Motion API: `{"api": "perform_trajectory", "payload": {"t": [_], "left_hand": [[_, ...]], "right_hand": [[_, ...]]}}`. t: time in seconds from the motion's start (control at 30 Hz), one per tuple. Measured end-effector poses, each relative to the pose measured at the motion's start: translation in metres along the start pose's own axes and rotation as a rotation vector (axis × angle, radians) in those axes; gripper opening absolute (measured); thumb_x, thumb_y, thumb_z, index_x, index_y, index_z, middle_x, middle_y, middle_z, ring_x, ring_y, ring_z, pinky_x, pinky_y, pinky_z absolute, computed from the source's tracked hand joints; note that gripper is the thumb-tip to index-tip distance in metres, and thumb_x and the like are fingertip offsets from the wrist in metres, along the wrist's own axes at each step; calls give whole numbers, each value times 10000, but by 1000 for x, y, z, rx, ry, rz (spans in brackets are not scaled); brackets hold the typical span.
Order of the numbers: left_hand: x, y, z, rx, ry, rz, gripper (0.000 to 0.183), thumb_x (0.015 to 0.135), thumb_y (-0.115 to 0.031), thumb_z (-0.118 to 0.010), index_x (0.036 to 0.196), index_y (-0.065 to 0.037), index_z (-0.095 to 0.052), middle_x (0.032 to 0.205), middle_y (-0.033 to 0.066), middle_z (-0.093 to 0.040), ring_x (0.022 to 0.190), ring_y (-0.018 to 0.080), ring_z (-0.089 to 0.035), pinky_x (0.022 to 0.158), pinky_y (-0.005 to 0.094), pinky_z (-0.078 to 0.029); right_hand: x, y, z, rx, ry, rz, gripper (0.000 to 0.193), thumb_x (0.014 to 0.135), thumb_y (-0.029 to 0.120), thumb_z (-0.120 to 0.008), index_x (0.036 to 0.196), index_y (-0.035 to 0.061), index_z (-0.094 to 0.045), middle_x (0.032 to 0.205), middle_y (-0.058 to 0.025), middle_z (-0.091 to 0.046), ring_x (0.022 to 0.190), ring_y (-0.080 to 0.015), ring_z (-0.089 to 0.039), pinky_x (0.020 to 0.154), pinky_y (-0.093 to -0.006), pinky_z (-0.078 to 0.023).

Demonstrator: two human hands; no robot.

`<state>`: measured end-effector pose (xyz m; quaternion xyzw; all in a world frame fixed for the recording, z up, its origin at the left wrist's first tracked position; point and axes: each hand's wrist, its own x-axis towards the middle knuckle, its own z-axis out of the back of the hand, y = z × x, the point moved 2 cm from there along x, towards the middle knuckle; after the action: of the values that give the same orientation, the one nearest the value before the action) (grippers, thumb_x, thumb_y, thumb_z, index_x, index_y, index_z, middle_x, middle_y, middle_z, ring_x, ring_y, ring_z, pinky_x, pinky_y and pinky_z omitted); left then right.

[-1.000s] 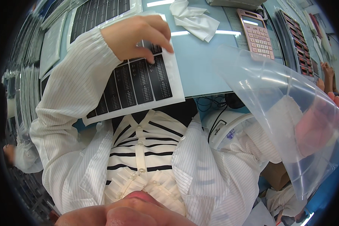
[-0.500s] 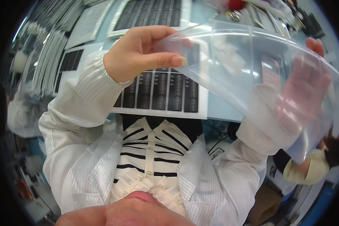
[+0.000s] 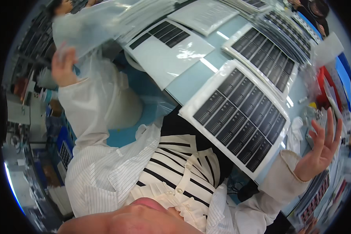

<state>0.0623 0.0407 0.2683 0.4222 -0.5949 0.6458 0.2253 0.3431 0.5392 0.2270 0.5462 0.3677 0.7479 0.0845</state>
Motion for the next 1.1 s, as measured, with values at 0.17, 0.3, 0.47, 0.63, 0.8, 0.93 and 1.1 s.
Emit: {"api": "perform_trajectory", "payload": {"t": [0.17,0.3,0.47,0.63,0.8,0.93,1.1], "left_hand": [[1,39,97,788,-623,-288,313,749,-164,-706,1013,-49,-586,887,47,-618,753,149,-583,595,235,-461],[-26,116,155,1335,-343,11,329,716,-186,-712,1004,-71,-603,936,71,-622,868,229,-586,705,336,-474],[-92,214,213,1344,101,203,477,717,-317,-704,1085,-41,-576,1085,126,-576,1025,289,-523,870,387,-413],[-78,187,145,1323,99,225,588,692,-385,-723,1114,-14,-549,1169,163,-517,1084,304,-475,924,389,-379],[-55,119,18,948,-31,139,281,757,-261,-696,920,-37,-648,964,98,-631,929,231,-577,843,324,-430],[-68,80,-106,400,324,73,88,722,-90,-703,723,-23,-646,721,55,-607,733,173,-562,718,288,-428],[-98,18,-236,115,941,-294,205,723,-190,-707,625,-38,-609,605,53,-568,635,190,-506,619,290,-394]], "right_hand": [[28,-18,-9,-47,75,-105,441,900,208,-494,1291,32,-391,1198,-142,-543,859,-128,-627,740,-195,-463],[33,-26,-14,-124,93,-150,423,904,215,-496,1272,25,-411,1157,-133,-572,784,-104,-622,736,-185,-456],[38,-35,-15,-143,169,-232,420,904,211,-496,1271,25,-411,1118,-136,-591,778,-97,-617,745,-196,-455],[34,-47,1,-226,218,-287,412,894,232,-524,1236,13,-453,1089,-132,-604,777,-102,-607,714,-196,-453],[21,-85,31,-292,280,-496,336,882,191,-548,1162,6,-520,1044,-109,-618,773,-115,-602,655,-193,-443],[1,-109,49,-264,432,-689,296,865,153,-565,1123,10,-543,948,-72,-622,738,-114,-598,596,-199,-439],[-36,-108,51,-149,519,-814,297,828,90,-586,1108,2,-542,819,-50,-600,636,-98,-576,534,-201,-433]]}}
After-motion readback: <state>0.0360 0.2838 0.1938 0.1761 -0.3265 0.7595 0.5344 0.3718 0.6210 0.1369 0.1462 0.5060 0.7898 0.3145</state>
